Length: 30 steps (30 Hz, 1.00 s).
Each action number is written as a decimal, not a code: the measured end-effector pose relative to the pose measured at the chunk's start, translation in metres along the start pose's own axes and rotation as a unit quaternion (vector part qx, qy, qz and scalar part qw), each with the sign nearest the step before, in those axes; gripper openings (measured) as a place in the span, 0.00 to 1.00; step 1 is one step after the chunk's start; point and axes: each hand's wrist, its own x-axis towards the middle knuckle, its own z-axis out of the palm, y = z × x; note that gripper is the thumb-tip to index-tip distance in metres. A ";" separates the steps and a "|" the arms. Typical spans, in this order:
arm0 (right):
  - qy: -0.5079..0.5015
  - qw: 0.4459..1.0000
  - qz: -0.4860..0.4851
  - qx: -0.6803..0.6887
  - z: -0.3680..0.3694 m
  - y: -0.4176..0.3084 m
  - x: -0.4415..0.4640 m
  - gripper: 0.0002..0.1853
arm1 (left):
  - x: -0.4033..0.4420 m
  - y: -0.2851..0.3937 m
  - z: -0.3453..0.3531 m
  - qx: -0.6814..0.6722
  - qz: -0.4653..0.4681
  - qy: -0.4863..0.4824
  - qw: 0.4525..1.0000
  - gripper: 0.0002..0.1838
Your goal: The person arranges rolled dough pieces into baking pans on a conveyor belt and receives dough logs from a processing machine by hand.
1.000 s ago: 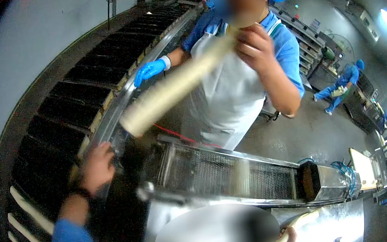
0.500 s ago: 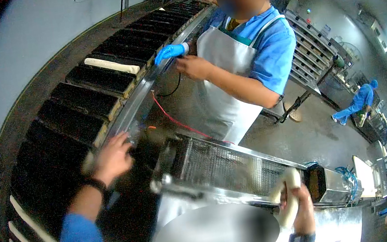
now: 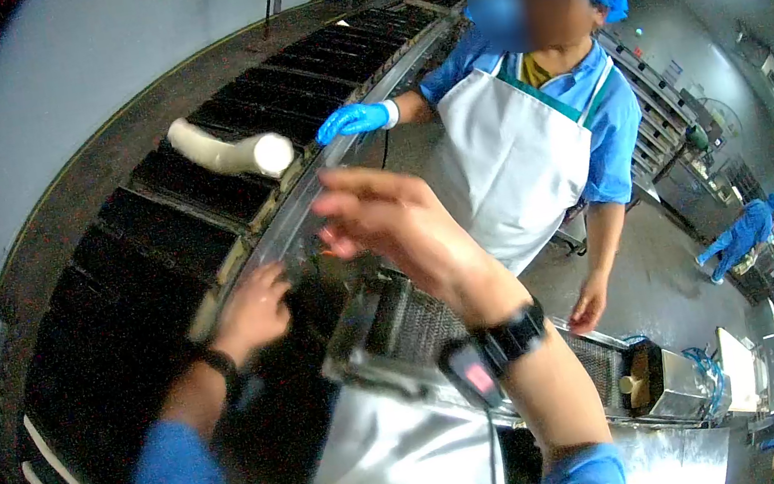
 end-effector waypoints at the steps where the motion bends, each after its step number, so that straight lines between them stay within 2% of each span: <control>1: -0.010 1.000 0.013 -0.017 -0.006 0.008 -0.012 0.29 | 0.000 -0.011 0.001 -0.002 -0.002 -0.004 1.000 0.19; 3: 0.043 0.997 0.042 -0.050 -0.026 0.029 -0.057 0.25 | 0.001 -0.021 0.009 0.020 0.021 0.029 0.999 0.19; 5: 0.117 0.989 0.086 -0.041 -0.050 0.058 -0.105 0.23 | -0.002 -0.027 0.001 0.019 0.024 0.023 0.999 0.20; 7: 0.231 0.964 0.125 -0.041 -0.053 0.078 -0.152 0.21 | 0.000 -0.041 -0.004 0.010 0.020 0.029 0.999 0.20; 11: 0.372 0.919 0.118 0.056 -0.061 0.122 -0.247 0.19 | 0.007 -0.056 -0.013 -0.027 -0.020 0.007 0.999 0.22; 12: 0.424 0.894 0.128 0.068 -0.048 0.119 -0.264 0.18 | 0.001 -0.063 -0.012 -0.076 -0.038 0.040 0.996 0.22; 13: 0.432 0.890 0.122 0.074 -0.042 0.122 -0.283 0.18 | 0.000 -0.060 -0.019 -0.125 -0.059 0.071 0.988 0.21; 16: 0.518 0.845 0.066 0.119 -0.031 0.133 -0.339 0.18 | 0.001 -0.059 -0.048 -0.100 -0.044 0.260 0.960 0.21; 17: 0.520 0.843 0.065 0.122 -0.025 0.135 -0.345 0.18 | 0.004 -0.069 -0.061 -0.123 -0.069 0.283 0.949 0.23; 19: 0.566 0.815 0.029 0.121 -0.013 0.133 -0.350 0.19 | 0.013 -0.106 -0.062 -0.114 -0.192 0.341 0.913 0.28; 21: 0.583 0.804 0.032 0.117 -0.016 0.143 -0.346 0.20 | 0.027 -0.132 -0.075 -0.070 -0.396 0.283 0.871 0.39; 22: 0.582 0.802 0.026 0.131 -0.035 0.152 -0.365 0.20 | 0.031 -0.112 -0.065 -0.102 -0.397 0.306 0.859 0.47; 23: 0.584 0.798 0.029 0.147 -0.033 0.155 -0.366 0.20 | 0.034 -0.112 -0.071 -0.148 -0.435 0.285 0.841 0.51; 29: 0.572 0.802 0.016 0.171 -0.036 0.180 -0.374 0.17 | 0.030 -0.150 -0.039 -0.253 -0.591 0.214 0.735 0.59; 30: 0.570 0.802 0.013 0.179 -0.037 0.184 -0.380 0.17 | 0.020 -0.176 -0.018 -0.251 -0.553 0.185 0.773 0.59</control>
